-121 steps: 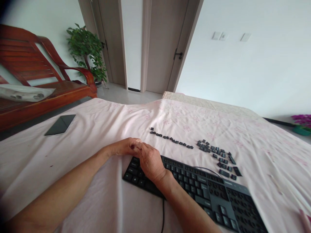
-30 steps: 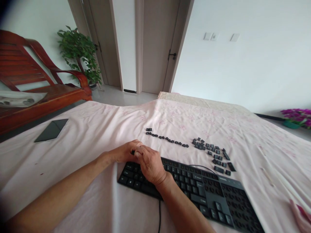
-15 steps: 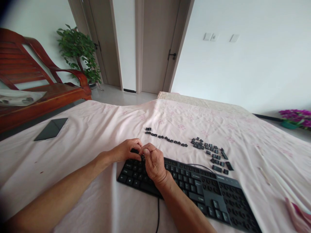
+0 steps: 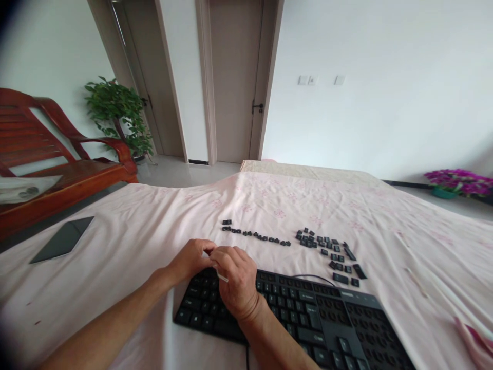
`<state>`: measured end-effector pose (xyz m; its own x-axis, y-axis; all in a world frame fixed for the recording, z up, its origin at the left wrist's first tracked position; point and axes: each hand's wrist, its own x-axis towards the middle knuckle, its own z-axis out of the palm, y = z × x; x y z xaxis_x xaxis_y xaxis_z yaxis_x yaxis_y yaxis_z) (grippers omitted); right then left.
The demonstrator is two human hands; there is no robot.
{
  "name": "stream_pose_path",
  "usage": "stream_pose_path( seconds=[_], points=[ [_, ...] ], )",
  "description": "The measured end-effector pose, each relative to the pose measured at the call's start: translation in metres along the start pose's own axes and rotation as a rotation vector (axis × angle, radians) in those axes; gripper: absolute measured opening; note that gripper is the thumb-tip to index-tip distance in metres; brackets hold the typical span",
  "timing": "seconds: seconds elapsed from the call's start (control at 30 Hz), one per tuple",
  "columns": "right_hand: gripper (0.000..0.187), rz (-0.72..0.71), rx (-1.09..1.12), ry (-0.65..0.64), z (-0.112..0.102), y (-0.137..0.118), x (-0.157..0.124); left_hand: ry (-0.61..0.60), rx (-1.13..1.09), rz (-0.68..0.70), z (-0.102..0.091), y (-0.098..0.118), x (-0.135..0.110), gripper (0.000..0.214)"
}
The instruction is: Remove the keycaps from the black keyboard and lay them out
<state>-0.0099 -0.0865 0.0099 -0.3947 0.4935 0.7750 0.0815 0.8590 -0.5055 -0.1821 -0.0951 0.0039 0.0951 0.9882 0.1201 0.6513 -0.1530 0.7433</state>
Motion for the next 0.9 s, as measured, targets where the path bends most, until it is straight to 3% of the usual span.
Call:
stream_pose_path(
  seconds=[0.07, 0.2, 0.3, 0.57, 0.9],
  points=[
    [0.022, 0.094, 0.071, 0.126, -0.001, 0.004, 0.002, 0.021, -0.068, -0.031, 0.003, -0.005, 0.007, 0.016],
    [0.029, 0.42, 0.216, 0.392, 0.0, 0.014, 0.006, 0.136, -0.146, -0.041, 0.003, -0.014, 0.033, 0.023],
    [0.033, 0.583, 0.279, 0.488, 0.001, 0.017, 0.009, 0.194, -0.104, -0.014, 0.0, -0.017, 0.062, 0.021],
    [0.036, 0.607, 0.32, 0.496, -0.001, 0.02, 0.01, 0.19, 0.334, 0.031, 0.007, -0.018, 0.121, 0.017],
    [0.035, 0.625, 0.354, 0.509, -0.003, 0.024, 0.012, 0.134, 0.442, -0.001, 0.006, -0.029, 0.135, 0.014]
  ],
)
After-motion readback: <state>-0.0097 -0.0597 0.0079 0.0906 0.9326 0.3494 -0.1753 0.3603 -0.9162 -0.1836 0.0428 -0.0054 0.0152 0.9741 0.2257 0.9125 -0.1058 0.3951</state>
